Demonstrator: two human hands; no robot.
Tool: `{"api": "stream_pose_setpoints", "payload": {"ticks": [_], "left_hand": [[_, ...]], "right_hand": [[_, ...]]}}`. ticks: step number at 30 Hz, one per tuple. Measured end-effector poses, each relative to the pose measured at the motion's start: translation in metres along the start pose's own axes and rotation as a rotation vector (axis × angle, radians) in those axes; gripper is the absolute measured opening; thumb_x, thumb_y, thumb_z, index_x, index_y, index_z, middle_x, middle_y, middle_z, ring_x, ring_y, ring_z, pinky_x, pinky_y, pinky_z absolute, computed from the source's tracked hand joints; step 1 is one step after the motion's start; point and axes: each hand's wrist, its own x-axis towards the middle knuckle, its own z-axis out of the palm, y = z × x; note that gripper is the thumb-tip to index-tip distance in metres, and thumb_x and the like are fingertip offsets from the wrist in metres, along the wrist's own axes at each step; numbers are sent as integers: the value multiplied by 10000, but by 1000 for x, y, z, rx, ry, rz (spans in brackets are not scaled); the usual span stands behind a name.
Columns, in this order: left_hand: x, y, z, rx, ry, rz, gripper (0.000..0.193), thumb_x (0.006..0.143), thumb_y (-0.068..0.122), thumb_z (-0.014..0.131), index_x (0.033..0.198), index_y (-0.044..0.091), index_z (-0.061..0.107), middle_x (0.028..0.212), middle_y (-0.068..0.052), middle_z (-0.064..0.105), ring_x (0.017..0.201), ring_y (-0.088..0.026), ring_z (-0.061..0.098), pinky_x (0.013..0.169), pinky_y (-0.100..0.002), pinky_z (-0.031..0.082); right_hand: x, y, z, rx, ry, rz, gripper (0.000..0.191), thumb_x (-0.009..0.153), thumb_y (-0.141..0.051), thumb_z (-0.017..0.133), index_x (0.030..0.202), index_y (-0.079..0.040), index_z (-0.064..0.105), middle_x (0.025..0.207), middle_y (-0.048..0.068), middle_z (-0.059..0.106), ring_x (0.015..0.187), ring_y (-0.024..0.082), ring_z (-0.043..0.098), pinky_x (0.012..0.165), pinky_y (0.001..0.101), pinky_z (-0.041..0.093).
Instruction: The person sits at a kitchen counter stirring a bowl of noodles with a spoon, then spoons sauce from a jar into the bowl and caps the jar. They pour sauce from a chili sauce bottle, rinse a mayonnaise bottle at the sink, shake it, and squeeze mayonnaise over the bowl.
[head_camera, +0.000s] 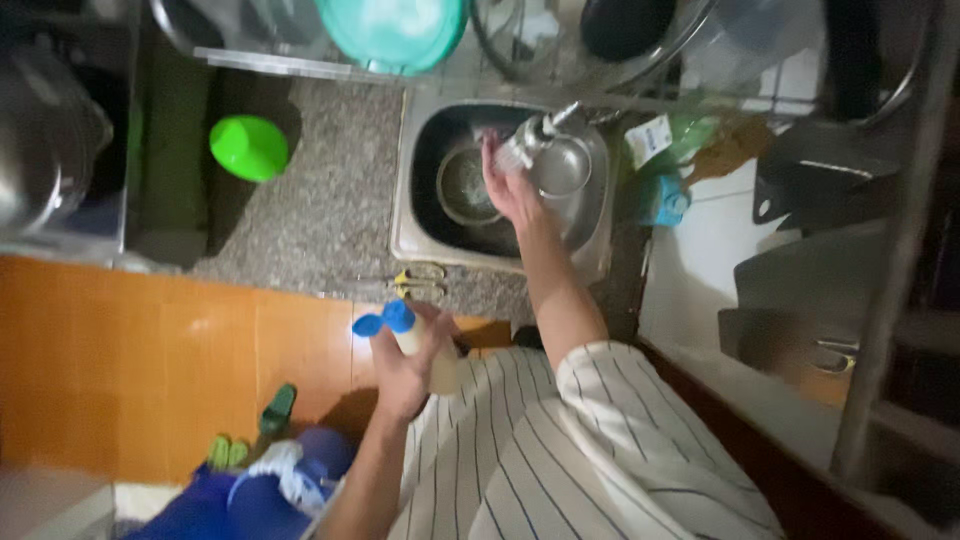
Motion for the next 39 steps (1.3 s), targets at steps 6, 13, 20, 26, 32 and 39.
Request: {"api": "stream_pose_setpoints", "payload": {"ticks": [6,13,20,26,32,39], "left_hand": [[-9,2,-20,-45,60,64,141,916,96,751,930,32,626,838,-76,715,767,-157,701,687,-305,572],[-6,0,-27,-103,102,24,109,940,96,720,924,27,637,836,-78,709,750,-162,705,685,-312,593],[-6,5,-30,-4,99,64,117,928,107,728,938,31,639,846,-62,720,770,-138,701,702,-305,585],[-8,7,-33,-22,144,11,118,912,117,732,942,33,655,825,-60,729,744,-142,706,677,-307,579],[-9,11,-30,-25,132,24,131,935,137,735,955,33,658,836,-57,729,762,-135,704,685,-300,579],[-12,13,-25,7,93,-31,139,929,150,739,943,41,653,817,-59,732,728,-142,699,660,-302,566]], "right_hand": [[-1,7,21,-394,-66,-25,182,977,-302,671,923,-130,699,572,-75,511,387,36,388,317,181,290],[1,11,32,-664,-132,106,504,863,-529,776,646,-185,478,496,-66,419,394,76,404,350,233,323],[0,6,25,-680,-134,-23,171,938,41,741,1082,-41,701,1083,67,700,959,132,673,817,205,570],[2,-2,23,-610,-194,-228,227,868,105,693,1066,-5,676,1072,71,719,1008,154,724,970,263,588],[-13,-3,26,-331,-205,-72,210,938,-135,673,1141,-152,729,856,-21,662,560,66,546,438,156,434],[9,6,60,-670,25,-82,506,889,-528,653,615,-146,465,443,-33,310,307,98,301,264,253,205]]}}
